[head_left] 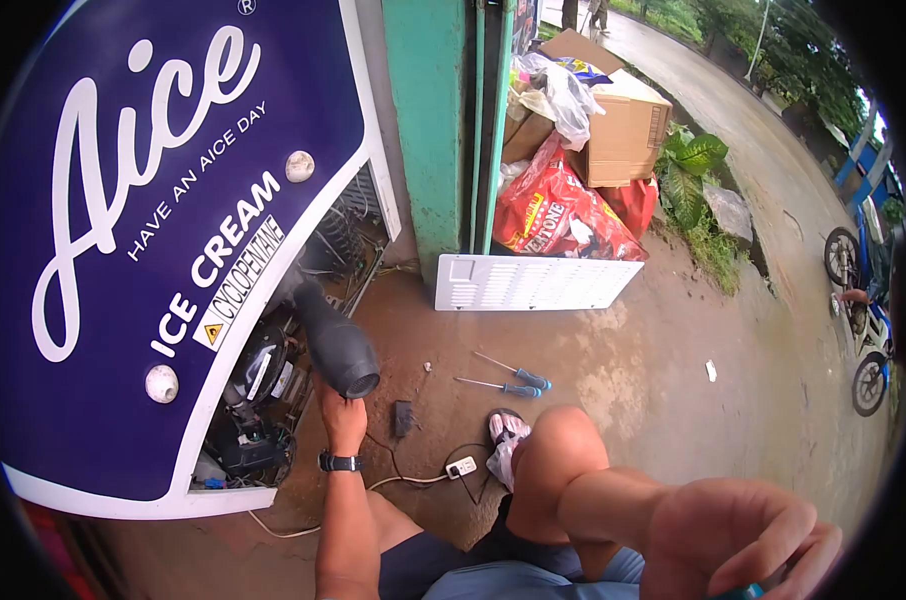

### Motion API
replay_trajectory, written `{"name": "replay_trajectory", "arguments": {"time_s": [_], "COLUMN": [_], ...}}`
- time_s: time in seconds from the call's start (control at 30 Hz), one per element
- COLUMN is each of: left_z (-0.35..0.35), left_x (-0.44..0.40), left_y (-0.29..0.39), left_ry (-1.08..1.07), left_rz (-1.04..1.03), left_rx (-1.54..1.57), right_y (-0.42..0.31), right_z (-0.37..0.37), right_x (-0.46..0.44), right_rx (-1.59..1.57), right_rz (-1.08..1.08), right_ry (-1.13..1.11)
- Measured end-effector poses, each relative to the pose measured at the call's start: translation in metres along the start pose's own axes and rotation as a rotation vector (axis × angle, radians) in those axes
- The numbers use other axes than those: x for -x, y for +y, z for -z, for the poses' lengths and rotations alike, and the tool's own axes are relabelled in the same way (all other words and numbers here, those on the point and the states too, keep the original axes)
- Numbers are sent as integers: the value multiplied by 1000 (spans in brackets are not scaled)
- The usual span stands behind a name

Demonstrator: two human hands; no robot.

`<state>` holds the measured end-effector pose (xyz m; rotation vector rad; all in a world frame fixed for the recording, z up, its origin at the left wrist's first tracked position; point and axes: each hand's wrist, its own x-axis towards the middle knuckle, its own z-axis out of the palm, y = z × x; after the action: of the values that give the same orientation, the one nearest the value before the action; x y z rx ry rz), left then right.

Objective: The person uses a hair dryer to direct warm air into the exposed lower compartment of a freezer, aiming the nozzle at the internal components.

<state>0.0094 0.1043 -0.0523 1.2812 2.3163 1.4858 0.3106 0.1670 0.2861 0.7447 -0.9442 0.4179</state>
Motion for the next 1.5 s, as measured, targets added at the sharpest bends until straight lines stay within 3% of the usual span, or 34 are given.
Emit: {"name": "replay_trajectory", "arguments": {"time_s": [0.17,0.27,0.47,0.57,0.6,0.67,0.83,1.07,1.17,1.27,1.37,1.5], "left_z": [3,3,1,3,3,1,-1,1,2,-1,-1,-3], "left_x": [-2,-2,-1,0,0,1,4,3,4,3,2,-7], "left_y": [20,27,18,30,31,31,28,41,38,32,37,38], "left_ry": [61,102,98,124,130,135,126,118,71,77,87,117], "left_rz": [-45,-44,-40,-47,-43,-37,-60,-45,30,8,-16,-28], "left_rx": [-30,-33,-31,-8,-17,-25,-61,-30,5,11,12,-21], "right_y": [18,20,40,27,9,-8,-15,5,13,11,7,8], "right_z": [-6,-8,-22,-19,-12,-5,-5,-10,-22,-19,-12,-15], "right_x": [4,9,12,12,9,5,-2,14,22,20,17,16], "right_rx": [-161,-162,-367,-309,-103,106,181,-20,-209,-185,-66,-149], "right_rz": [153,61,214,184,-44,-273,-414,-302,-192,-91,-265,-118], "right_ry": [68,57,125,113,-13,-142,-214,-153,38,88,-145,5]}}
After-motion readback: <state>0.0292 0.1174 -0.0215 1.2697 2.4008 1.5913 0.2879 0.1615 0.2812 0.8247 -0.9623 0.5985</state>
